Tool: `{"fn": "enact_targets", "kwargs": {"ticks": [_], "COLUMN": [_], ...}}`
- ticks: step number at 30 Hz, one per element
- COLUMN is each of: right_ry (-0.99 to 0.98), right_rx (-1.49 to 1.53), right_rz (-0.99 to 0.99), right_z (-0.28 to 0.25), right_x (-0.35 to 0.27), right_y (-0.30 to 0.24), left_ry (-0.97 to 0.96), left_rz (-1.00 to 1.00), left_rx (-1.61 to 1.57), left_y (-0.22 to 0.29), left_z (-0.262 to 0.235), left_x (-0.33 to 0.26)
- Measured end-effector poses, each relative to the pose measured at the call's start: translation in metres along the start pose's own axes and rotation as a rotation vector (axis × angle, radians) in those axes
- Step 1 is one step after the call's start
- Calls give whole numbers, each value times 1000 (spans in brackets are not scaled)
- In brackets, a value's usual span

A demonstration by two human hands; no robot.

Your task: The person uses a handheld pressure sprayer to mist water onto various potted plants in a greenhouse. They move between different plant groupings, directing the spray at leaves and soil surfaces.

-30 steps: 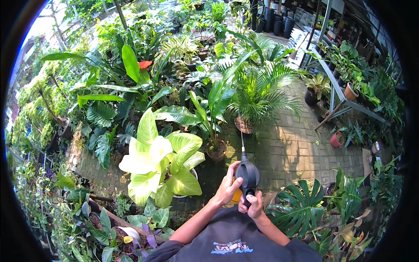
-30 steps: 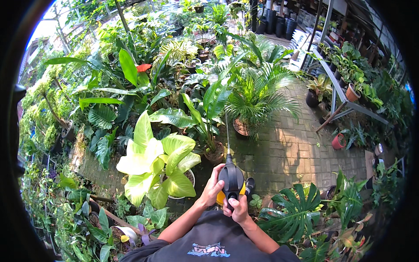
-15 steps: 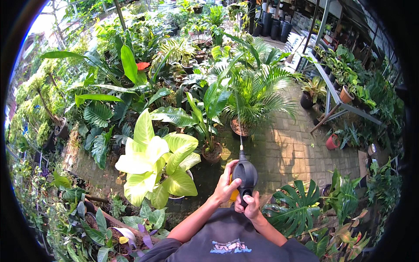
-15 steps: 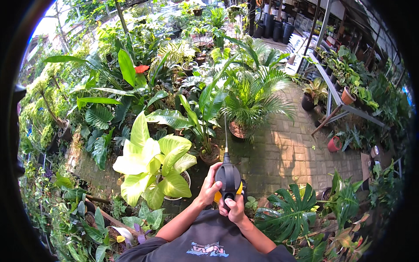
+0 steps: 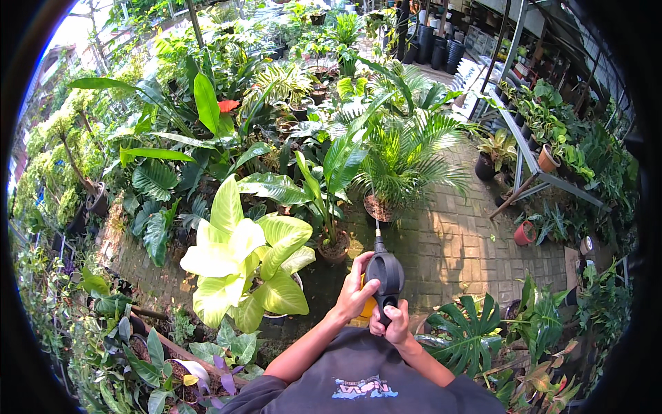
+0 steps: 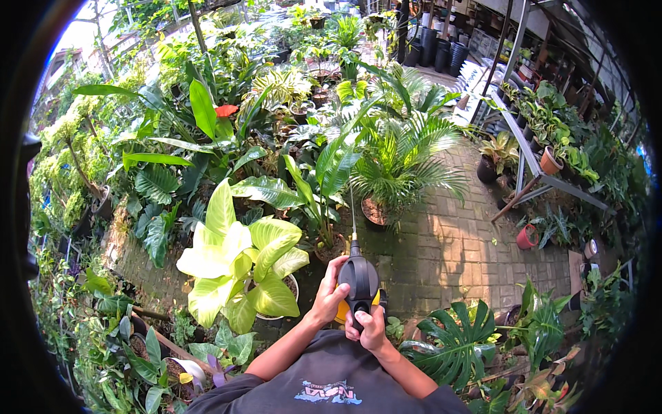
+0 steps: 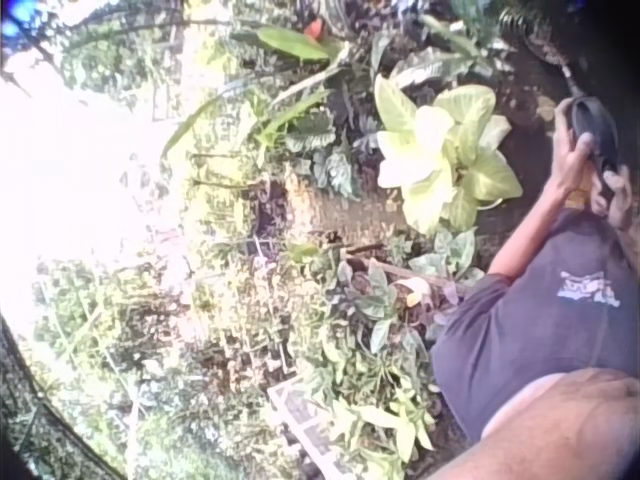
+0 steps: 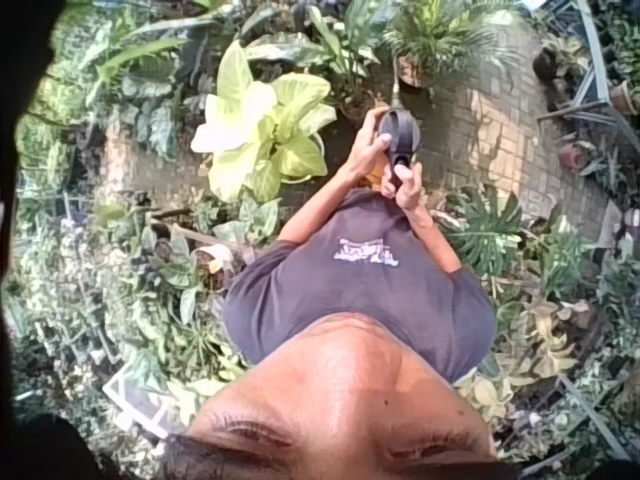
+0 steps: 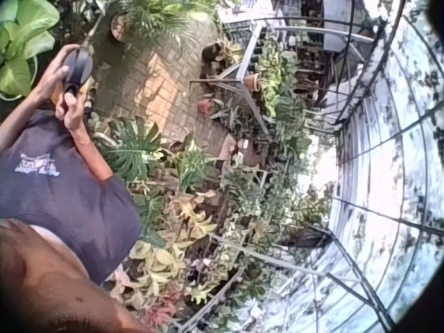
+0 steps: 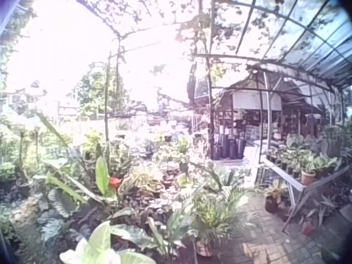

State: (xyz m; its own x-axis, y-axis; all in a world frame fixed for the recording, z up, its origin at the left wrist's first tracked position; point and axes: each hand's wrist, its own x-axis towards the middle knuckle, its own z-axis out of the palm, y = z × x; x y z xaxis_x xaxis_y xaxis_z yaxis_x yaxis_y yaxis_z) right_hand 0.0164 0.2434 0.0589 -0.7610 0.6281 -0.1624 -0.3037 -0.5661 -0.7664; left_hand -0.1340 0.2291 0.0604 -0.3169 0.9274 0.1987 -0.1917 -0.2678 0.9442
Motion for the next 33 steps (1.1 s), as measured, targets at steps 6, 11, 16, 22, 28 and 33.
{"fn": "enact_targets", "kwargs": {"ticks": [6,11,16,22,28,33], "right_ry": [-10,-24,-45,-112,-100,-79], "right_rx": [19,116,106,-61,-92,-40], "right_rz": [32,127,123,20,27,127], "right_z": [4,6,13,32,39,26], "right_x": [1,-6,-17,-27,-34,-35], "right_y": [0,12,23,21,24,27], "left_ry": [7,54,49,4,48,93], "left_rz": [-9,-14,-13,58,42,47], "left_rx": [6,8,44,-15,-69,-10], "left_y": [-3,-7,0,6,-4,-8], "left_z": [-2,-8,-13,-21,-22,-19], "left_x": [-2,-17,-34,-50,-62,-64]}}
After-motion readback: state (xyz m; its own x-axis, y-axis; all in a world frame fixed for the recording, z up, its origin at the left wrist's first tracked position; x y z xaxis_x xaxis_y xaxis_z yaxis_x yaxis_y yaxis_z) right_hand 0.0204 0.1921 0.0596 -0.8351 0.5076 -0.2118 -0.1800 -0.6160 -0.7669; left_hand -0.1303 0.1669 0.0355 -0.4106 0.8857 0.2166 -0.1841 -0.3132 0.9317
